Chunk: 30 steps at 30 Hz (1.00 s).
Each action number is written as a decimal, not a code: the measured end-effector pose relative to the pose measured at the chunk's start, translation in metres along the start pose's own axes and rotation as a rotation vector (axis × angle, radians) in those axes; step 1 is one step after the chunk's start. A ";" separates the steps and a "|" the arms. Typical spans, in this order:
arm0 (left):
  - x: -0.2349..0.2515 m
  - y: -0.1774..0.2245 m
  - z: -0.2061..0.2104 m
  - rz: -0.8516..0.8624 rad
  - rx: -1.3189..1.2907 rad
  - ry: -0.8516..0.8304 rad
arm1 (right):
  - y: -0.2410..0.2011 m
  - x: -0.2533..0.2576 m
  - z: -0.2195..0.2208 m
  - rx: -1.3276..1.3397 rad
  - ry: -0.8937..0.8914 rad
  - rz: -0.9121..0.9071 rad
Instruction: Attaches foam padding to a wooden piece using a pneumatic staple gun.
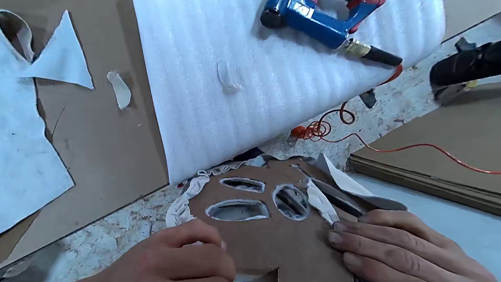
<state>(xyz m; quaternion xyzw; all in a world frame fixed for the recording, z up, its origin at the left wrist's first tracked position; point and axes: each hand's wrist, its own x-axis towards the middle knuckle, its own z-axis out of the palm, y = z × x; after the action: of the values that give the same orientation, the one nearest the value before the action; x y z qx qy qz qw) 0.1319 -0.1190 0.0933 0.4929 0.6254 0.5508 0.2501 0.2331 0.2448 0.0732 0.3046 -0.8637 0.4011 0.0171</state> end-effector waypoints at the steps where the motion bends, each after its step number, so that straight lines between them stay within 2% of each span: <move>1: 0.004 -0.001 0.000 -0.038 0.021 -0.019 | 0.005 0.000 0.000 0.022 0.020 0.013; 4: 0.027 -0.008 -0.001 -0.263 0.041 -0.009 | 0.032 0.009 0.006 0.104 0.156 0.104; 6: 0.048 -0.018 -0.010 -0.412 0.092 0.026 | 0.053 0.025 0.003 0.143 0.187 0.165; 8: 0.073 -0.028 -0.026 -0.573 0.033 0.035 | 0.074 0.048 -0.003 0.106 0.200 0.200; 10: 0.099 -0.036 -0.044 -0.680 -0.117 0.080 | 0.096 0.073 -0.007 0.195 0.219 0.231; 12: 0.114 -0.043 -0.054 -0.655 -0.112 0.157 | 0.116 0.092 -0.010 0.345 0.207 0.300; 14: 0.120 -0.050 -0.062 -0.586 0.070 0.159 | 0.131 0.105 -0.010 0.472 0.207 0.369; 17: 0.130 -0.055 -0.062 -0.627 0.262 0.168 | 0.148 0.114 -0.002 0.551 0.218 0.402; 19: 0.131 -0.064 -0.057 -0.590 0.374 0.192 | 0.158 0.115 0.007 0.581 0.207 0.447; 21: 0.127 -0.078 -0.057 -0.531 0.401 0.187 | 0.166 0.112 0.017 0.634 0.177 0.473; 23: 0.125 -0.093 -0.066 -0.512 0.290 0.160 | 0.171 0.111 0.027 0.645 0.197 0.511; 26: 0.127 -0.115 -0.082 -0.556 0.052 0.213 | 0.167 0.110 0.042 0.459 0.403 0.600; 28: 0.125 -0.126 -0.083 -0.601 -0.091 0.278 | 0.153 0.105 0.057 0.146 0.602 0.543; 30: 0.123 -0.131 -0.081 -0.647 -0.157 0.317 | 0.139 0.101 0.085 -0.206 0.854 0.406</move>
<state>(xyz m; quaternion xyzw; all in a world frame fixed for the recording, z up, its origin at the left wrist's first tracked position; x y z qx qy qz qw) -0.0303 -0.0328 0.0207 0.1573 0.7358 0.5591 0.3483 0.0941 0.2015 -0.0512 -0.0653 -0.8568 0.3980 0.3213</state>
